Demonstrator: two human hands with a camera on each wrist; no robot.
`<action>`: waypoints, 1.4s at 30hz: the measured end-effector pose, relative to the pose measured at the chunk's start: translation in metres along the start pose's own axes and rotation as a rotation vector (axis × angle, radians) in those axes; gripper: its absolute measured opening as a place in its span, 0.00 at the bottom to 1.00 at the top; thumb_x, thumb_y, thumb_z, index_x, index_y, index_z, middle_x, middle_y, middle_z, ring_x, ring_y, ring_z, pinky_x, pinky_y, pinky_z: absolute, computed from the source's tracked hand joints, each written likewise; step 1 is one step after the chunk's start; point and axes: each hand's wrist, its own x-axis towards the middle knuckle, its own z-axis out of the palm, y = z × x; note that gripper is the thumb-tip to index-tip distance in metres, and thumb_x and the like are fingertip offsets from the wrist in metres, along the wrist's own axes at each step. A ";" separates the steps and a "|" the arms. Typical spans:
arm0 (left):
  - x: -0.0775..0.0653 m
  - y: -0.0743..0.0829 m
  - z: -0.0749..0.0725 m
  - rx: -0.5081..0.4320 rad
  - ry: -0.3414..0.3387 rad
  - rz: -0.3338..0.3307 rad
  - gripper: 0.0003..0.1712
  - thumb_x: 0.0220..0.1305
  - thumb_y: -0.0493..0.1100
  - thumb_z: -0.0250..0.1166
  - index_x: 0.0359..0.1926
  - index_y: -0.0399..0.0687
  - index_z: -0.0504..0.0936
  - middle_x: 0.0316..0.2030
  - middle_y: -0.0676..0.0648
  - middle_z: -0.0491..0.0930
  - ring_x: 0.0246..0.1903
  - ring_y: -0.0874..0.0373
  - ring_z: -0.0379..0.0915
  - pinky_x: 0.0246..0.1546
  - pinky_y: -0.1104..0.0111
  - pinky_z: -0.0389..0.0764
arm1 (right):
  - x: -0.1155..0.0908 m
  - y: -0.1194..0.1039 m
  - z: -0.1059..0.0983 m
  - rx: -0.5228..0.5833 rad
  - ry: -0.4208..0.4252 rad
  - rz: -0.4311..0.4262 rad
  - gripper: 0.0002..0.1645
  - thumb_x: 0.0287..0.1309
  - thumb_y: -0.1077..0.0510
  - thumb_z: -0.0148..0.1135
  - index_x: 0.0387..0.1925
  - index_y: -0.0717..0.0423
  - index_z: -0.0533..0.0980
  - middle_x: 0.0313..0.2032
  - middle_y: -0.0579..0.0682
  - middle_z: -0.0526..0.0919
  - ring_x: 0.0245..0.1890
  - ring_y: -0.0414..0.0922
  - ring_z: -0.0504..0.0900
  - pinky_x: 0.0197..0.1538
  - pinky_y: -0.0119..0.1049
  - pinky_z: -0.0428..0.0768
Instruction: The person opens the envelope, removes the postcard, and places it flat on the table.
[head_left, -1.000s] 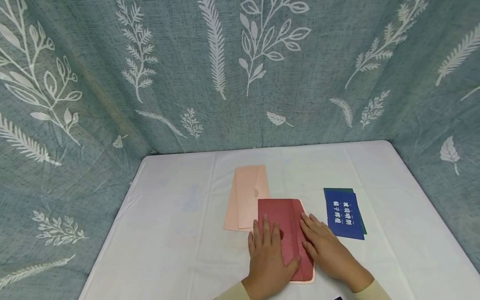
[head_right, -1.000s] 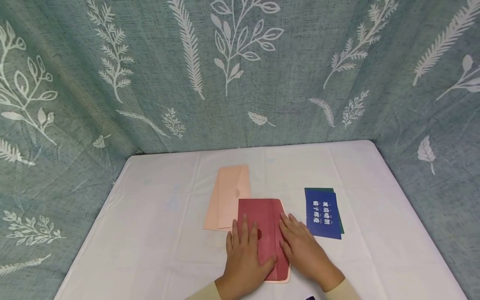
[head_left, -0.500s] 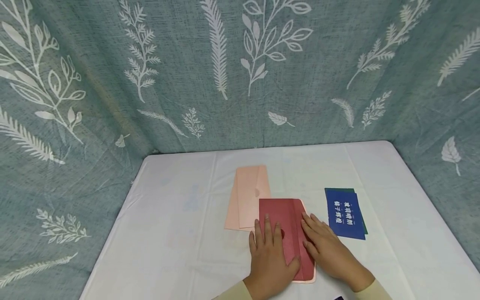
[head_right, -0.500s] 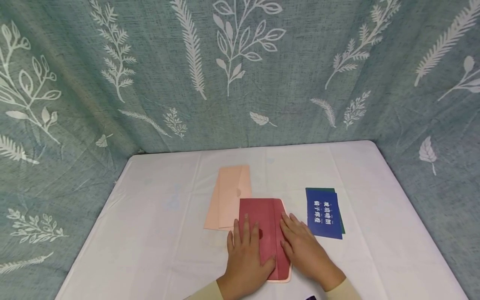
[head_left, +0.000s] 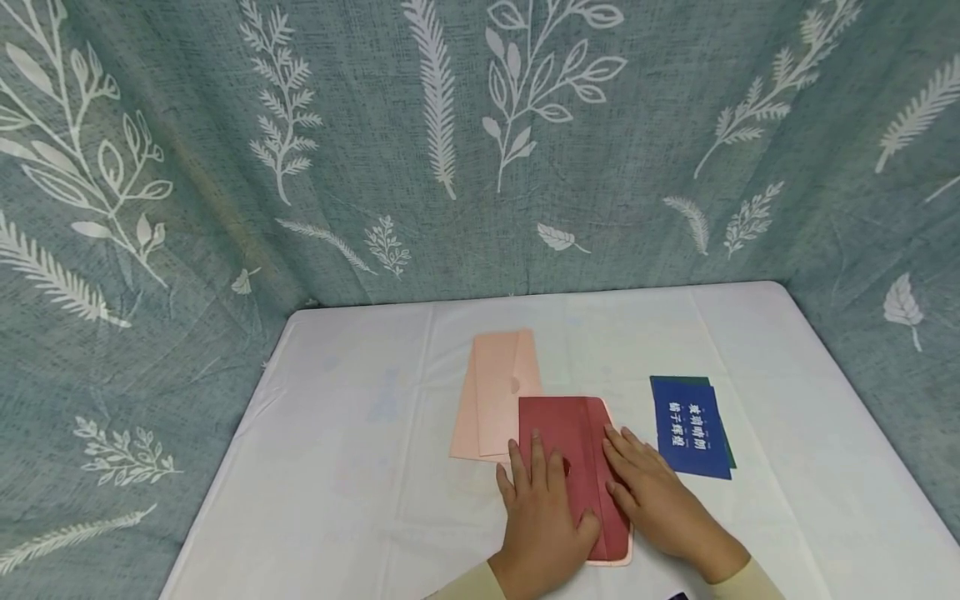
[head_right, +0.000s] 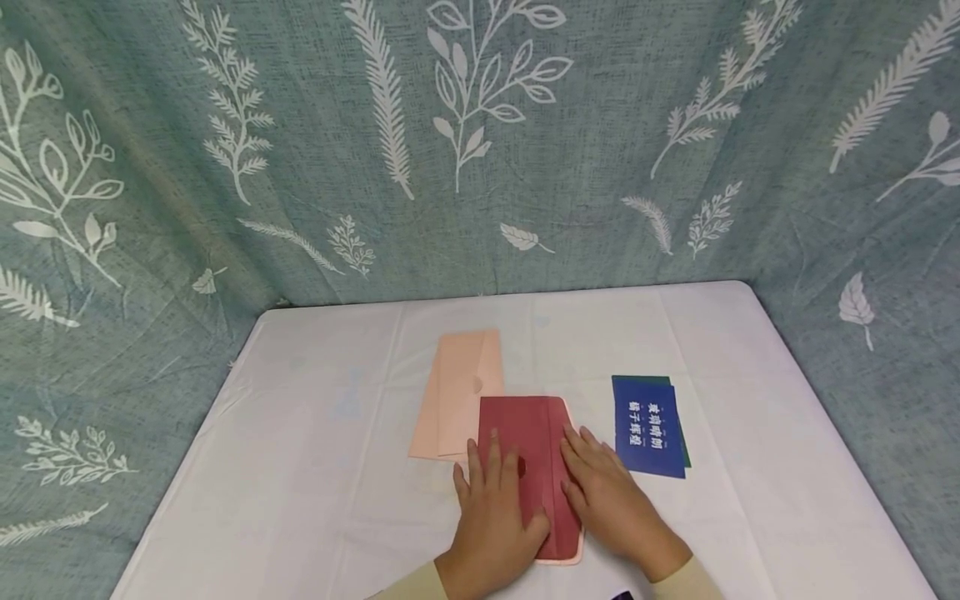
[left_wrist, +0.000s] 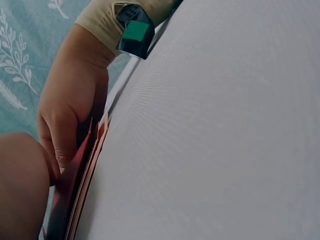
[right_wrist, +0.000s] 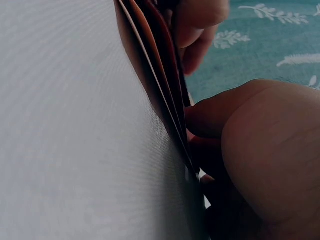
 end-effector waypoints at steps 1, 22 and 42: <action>0.000 0.000 -0.001 -0.014 0.002 0.000 0.43 0.65 0.52 0.66 0.74 0.31 0.70 0.81 0.25 0.51 0.77 0.16 0.38 0.64 0.17 0.47 | 0.000 0.000 0.000 0.000 0.000 0.000 0.35 0.77 0.59 0.66 0.78 0.66 0.69 0.81 0.57 0.64 0.82 0.59 0.56 0.77 0.67 0.55; 0.002 -0.005 0.002 -0.115 0.047 0.169 0.10 0.60 0.44 0.69 0.43 0.61 0.87 0.83 0.33 0.55 0.76 0.18 0.50 0.54 0.10 0.48 | 0.000 0.006 0.002 0.020 -0.006 -0.011 0.35 0.77 0.58 0.66 0.78 0.65 0.70 0.82 0.56 0.64 0.83 0.60 0.55 0.77 0.67 0.54; 0.000 -0.006 0.001 -0.235 0.063 0.137 0.10 0.60 0.43 0.65 0.43 0.60 0.83 0.82 0.37 0.59 0.80 0.28 0.49 0.60 0.13 0.40 | 0.000 0.010 -0.001 -0.051 -0.008 -0.060 0.35 0.78 0.55 0.66 0.79 0.61 0.70 0.80 0.56 0.66 0.81 0.60 0.59 0.76 0.64 0.61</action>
